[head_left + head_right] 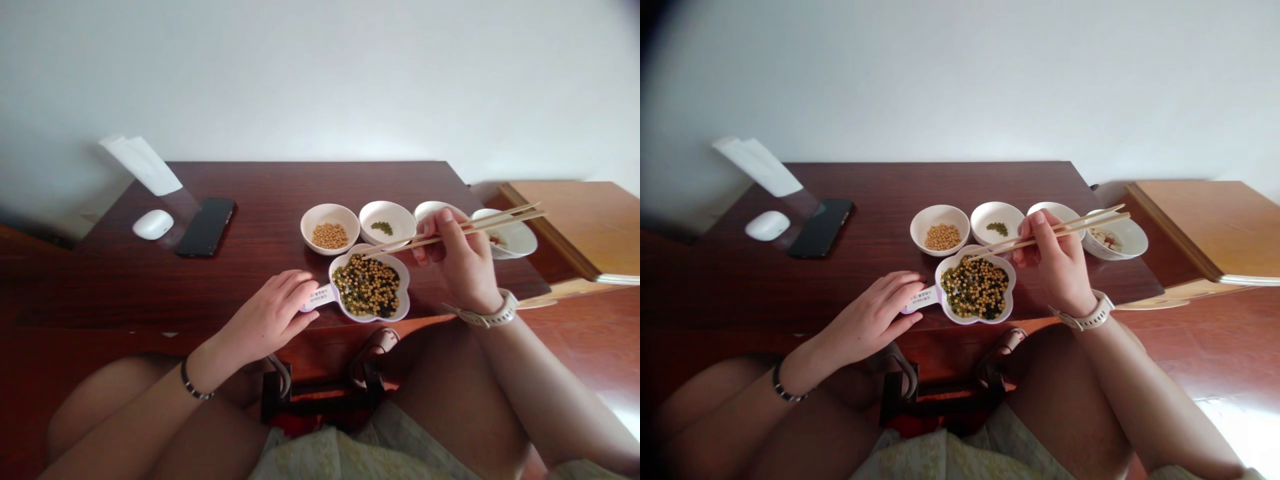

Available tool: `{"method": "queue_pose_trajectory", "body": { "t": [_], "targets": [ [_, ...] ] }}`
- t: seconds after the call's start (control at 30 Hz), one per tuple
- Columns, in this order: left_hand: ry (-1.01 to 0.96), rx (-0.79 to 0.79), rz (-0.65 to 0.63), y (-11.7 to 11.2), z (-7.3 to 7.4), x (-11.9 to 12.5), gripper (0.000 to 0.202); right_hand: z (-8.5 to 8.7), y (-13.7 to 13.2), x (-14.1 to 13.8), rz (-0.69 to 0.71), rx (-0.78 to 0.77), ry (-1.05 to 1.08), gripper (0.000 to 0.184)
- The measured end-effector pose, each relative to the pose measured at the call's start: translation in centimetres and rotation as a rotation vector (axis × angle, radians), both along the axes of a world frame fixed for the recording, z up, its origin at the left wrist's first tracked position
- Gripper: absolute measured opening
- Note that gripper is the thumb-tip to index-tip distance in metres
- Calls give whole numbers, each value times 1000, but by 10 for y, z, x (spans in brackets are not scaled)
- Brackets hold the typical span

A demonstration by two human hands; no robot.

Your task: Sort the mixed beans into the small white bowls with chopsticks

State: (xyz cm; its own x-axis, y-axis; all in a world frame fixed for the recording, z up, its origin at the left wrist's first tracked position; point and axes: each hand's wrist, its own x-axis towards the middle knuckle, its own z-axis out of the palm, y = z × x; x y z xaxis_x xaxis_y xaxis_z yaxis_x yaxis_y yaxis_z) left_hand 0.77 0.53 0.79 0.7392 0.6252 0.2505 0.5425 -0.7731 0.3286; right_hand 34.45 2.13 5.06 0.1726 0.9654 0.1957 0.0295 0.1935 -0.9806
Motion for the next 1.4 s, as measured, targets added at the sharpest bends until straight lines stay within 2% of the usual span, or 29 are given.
{"method": "queue_pose_trajectory", "body": {
  "t": [0.17, 0.4, 0.63, 0.93, 1.2, 1.4],
  "targets": [
    [-5, 2, 3, 1, -1, 1, 32, -6, -1, 7, 92, -109, -78, 44],
    [-4, 12, -5, 2, -1, 2, 31, -10, -2, 2, 120, -102, -175, 44],
    [5, 8, -5, 1, 1, 2, 30, -12, -1, 0, 117, -98, -175, 44],
    [16, 9, -3, 0, 0, 0, 31, -7, -1, 0, 95, -89, -106, 46],
    [19, 5, -5, 1, -2, 0, 33, -7, -7, 0, 250, -190, -61, 43],
    [15, 3, -1, 1, -2, 1, 34, -5, -11, -1, 449, -238, -89, 44]
  ]
}}
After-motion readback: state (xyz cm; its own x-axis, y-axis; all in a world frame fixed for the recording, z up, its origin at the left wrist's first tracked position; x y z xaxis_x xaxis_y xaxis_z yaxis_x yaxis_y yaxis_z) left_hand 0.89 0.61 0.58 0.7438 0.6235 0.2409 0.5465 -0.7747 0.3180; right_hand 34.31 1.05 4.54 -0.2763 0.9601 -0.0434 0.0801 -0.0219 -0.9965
